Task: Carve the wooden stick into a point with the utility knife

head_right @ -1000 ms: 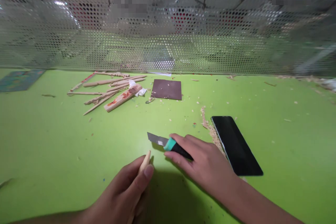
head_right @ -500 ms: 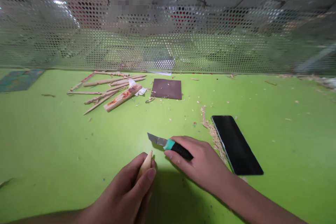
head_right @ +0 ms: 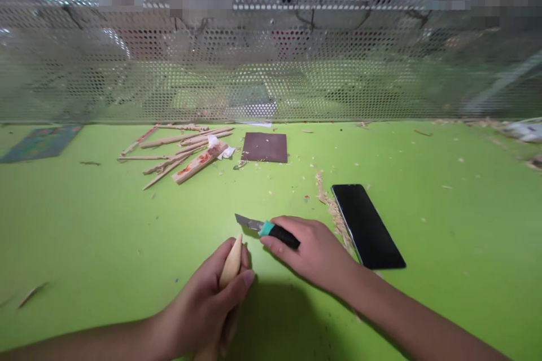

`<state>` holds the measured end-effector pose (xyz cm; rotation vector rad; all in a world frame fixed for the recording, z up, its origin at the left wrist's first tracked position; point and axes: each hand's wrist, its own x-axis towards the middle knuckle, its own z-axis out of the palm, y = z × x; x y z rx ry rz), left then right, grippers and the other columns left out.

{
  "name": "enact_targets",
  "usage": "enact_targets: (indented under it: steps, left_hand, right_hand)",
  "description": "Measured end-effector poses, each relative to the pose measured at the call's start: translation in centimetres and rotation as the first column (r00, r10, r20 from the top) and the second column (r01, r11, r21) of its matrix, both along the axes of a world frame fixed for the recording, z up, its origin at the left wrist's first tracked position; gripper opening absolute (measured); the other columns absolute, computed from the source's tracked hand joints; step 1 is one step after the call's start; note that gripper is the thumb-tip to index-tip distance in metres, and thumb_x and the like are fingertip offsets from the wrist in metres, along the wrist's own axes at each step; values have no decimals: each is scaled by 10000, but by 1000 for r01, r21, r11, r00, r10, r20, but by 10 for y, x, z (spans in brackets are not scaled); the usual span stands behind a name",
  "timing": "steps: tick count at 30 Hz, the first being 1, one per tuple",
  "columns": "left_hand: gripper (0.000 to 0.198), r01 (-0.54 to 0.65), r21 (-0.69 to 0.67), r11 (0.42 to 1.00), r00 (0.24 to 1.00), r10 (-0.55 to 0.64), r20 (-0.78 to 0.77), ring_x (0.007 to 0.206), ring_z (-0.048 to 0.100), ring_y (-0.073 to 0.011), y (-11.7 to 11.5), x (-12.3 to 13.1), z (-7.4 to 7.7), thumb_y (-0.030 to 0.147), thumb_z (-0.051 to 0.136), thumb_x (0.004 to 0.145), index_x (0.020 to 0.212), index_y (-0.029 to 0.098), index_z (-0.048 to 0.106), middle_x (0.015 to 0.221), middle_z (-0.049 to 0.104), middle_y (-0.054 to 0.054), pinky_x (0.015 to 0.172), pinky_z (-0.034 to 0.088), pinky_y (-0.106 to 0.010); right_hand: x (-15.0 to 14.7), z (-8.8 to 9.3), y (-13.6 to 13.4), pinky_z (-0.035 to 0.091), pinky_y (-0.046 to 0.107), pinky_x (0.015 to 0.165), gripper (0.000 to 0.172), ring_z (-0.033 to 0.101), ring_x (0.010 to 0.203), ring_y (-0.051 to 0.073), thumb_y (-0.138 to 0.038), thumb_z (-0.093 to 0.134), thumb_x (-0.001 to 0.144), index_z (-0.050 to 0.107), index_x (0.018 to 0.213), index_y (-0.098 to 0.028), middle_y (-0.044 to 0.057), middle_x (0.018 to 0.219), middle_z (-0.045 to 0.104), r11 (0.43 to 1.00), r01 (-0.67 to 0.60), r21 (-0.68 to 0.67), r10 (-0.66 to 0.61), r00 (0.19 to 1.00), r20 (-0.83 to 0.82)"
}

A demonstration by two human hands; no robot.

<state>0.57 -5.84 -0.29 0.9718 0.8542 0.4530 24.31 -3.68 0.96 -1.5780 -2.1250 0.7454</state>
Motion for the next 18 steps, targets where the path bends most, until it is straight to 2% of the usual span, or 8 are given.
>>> enact_targets:
  steps: [5,11,14,18]
  left_hand:
    - [401,21,36,999,999,-22,36,464,482,-69,0,-3,2,607,589,1049,1026,245,417,710,491,96,415,456,-176]
    - [333,89,118,989,987,-103,122,712,557,-119,3,-6,10,535,543,1090,1120,234,404,935,530,14,658,540,-277]
    - [269,125,187,974,983,-147,109,808,571,-149,5,-7,9,474,506,1112,1164,239,386,1030,538,-22,741,530,-322]
    - [273,137,232,963,983,-161,88,826,560,-156,6,-6,6,444,529,1108,1187,237,368,1031,525,-17,758,502,-334]
  right_hand:
    - [-1,2,0,545,321,679,334,786,820,241,-498,559,1075,765,1102,-236,52,985,844,1000,-19,1,19,1000,4]
    - [-1,2,0,515,316,664,359,774,800,250,-526,556,1068,770,1082,-238,58,956,842,1000,0,-6,0,999,33]
    - [-2,3,0,514,320,685,392,777,835,261,-544,541,1073,776,1080,-230,74,986,845,1000,1,-10,-1,999,47]
    - [-3,5,1,508,323,684,416,771,817,262,-551,535,1075,783,1068,-218,80,973,842,1000,-14,-17,15,998,57]
